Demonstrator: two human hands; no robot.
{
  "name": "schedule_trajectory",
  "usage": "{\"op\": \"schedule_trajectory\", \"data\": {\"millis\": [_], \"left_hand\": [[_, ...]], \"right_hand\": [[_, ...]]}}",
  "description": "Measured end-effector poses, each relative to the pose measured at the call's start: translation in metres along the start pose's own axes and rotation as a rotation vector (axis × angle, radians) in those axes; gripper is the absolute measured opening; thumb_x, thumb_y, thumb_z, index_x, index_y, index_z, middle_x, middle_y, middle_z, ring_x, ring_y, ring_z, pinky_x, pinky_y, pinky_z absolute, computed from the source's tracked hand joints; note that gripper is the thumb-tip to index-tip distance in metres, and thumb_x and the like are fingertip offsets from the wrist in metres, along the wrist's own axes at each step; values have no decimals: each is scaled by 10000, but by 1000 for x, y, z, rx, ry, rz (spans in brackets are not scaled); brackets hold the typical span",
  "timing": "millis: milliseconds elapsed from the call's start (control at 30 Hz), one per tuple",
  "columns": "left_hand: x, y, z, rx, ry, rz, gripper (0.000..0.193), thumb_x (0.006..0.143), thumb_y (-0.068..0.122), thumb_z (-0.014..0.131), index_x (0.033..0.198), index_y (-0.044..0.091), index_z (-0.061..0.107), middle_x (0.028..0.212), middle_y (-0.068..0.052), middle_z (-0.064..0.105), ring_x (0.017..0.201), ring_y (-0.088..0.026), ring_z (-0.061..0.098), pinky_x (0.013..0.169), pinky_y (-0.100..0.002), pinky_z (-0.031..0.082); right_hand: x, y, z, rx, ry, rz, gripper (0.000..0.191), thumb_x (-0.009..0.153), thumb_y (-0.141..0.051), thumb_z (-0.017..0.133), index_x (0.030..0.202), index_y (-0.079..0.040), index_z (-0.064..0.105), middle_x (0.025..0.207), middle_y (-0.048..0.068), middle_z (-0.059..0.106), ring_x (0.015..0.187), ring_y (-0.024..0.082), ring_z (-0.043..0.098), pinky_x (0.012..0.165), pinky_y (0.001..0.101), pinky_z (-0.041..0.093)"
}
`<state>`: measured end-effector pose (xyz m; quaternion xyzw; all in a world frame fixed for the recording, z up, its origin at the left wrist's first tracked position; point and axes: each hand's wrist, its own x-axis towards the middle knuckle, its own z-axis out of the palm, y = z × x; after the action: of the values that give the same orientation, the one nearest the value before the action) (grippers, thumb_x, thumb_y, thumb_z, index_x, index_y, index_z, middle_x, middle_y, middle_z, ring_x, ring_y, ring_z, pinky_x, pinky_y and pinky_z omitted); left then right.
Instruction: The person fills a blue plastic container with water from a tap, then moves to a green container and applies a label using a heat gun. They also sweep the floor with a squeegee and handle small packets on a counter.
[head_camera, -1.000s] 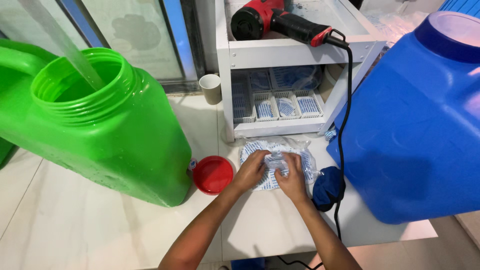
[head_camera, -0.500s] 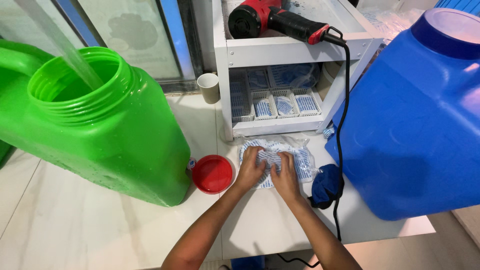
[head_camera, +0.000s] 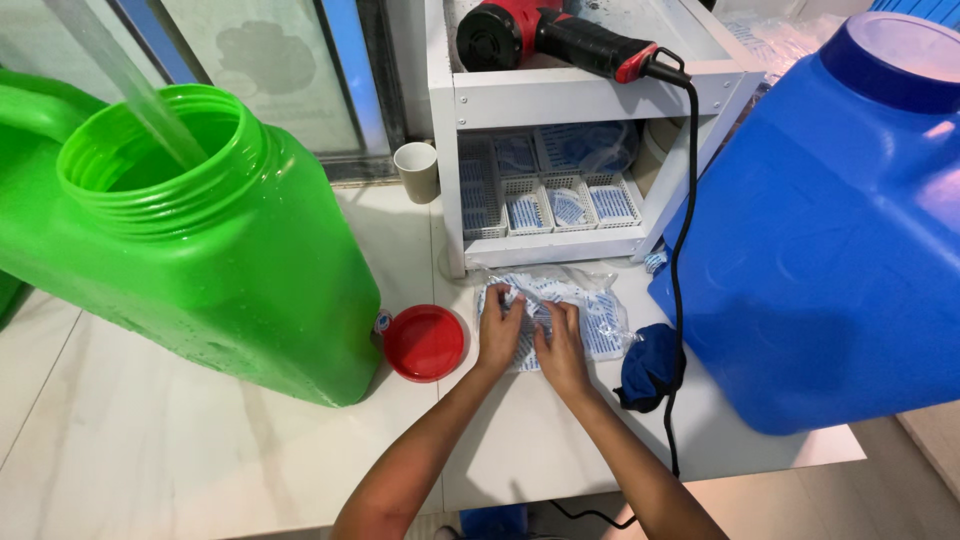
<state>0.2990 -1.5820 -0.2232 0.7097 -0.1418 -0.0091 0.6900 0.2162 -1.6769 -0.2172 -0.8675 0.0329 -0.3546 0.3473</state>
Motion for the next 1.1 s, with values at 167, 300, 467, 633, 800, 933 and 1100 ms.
{"op": "schedule_trajectory", "data": {"millis": [167,300,467,633,800,933,1100], "left_hand": [[3,-5,-5,-30,-24,-28,344,1056,341,531,1158,23,613,973,-159,673,893,-250,609,836,-371,507],[4,3,-7,-58,49,-16,322,1062,338,478,1227,75,567,963,-158,671,905,-291,639,863,-381,498],[-17,33,-16,414,23,563,485,897,378,708,1204,9,634,1213,-314,537,1111,-414,514,911,-478,445],[-17,45,-14,414,111,353,313,918,280,732,1066,8,684,1207,-209,564,1137,-381,514,962,-484,441],[1,17,-30,97,65,211,263,980,248,696,979,-14,717,1054,-126,611,952,-240,604,832,-354,513],[20,0,-28,-228,-37,-19,310,1028,260,692,974,-44,716,889,-101,634,815,-176,538,719,-309,452],[13,-2,-26,-166,-141,-29,355,1029,321,619,1144,-10,674,897,-89,660,805,-139,569,735,-293,487]], "right_hand": [[-2,-1,-2,9,-1,5,467,888,36,630,1342,0,526,1241,224,520,1159,445,554,984,469,474],[-3,-2,1,16,-32,69,378,913,22,616,1287,-27,588,1198,199,529,1112,404,586,932,449,510],[-2,-2,5,-19,18,7,321,932,13,599,1251,3,572,1220,211,539,1119,429,584,928,468,500],[-1,-1,7,-39,3,30,295,947,13,579,1241,0,585,1215,208,546,1112,434,589,928,472,497],[-3,-1,5,-28,-41,39,326,926,2,592,1252,-18,596,1191,205,546,1086,418,593,915,461,508],[-2,-1,2,1,-39,20,342,926,-1,603,1267,-20,584,1209,200,552,1124,409,593,935,455,505],[-2,1,0,3,-52,-12,414,906,12,607,1317,-6,562,1246,209,555,1166,419,577,958,459,493]]}}
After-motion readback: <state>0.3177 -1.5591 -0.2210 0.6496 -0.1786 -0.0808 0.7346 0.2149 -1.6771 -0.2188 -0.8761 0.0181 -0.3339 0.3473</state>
